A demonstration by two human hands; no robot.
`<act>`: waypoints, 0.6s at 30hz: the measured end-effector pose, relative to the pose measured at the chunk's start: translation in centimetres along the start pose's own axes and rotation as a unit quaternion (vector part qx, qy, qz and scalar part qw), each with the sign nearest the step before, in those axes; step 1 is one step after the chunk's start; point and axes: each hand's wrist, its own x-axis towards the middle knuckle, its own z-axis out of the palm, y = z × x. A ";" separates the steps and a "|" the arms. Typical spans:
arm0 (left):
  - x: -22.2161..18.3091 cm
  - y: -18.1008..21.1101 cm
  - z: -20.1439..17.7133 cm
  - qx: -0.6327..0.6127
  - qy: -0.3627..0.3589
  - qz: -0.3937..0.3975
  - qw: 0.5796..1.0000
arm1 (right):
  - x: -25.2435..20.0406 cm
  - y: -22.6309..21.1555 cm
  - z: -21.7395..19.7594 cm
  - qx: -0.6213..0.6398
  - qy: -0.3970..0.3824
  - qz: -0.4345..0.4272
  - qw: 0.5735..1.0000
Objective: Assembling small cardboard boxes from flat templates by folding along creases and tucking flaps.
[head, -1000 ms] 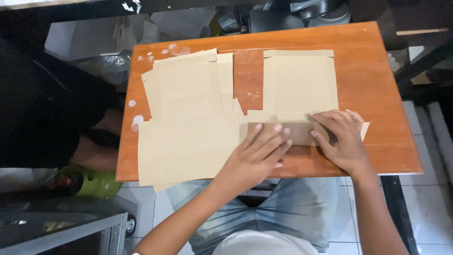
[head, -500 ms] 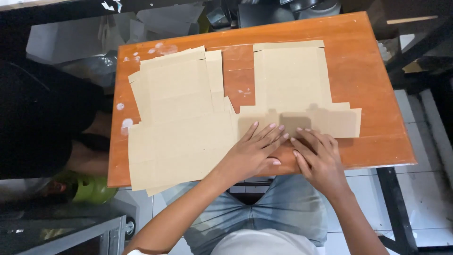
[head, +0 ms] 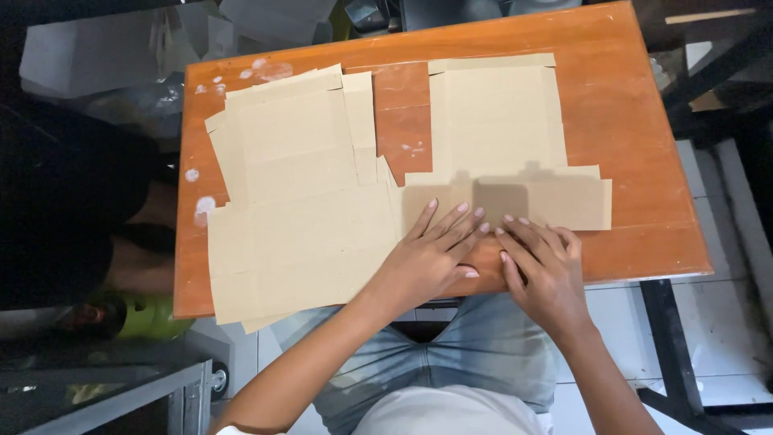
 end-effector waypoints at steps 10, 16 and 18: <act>-0.2 0.8 0.3 -0.002 0.077 -0.009 0.997 | 1.7 -0.1 -1.3 -0.021 -0.098 0.044 0.994; 0.0 1.3 -0.6 -0.007 0.074 -0.015 0.997 | 3.6 -1.3 -3.2 -0.094 -0.214 0.046 0.971; 0.1 1.2 -0.8 -0.021 0.061 -0.022 0.998 | 3.7 -1.8 -3.5 -0.083 -0.226 0.051 0.969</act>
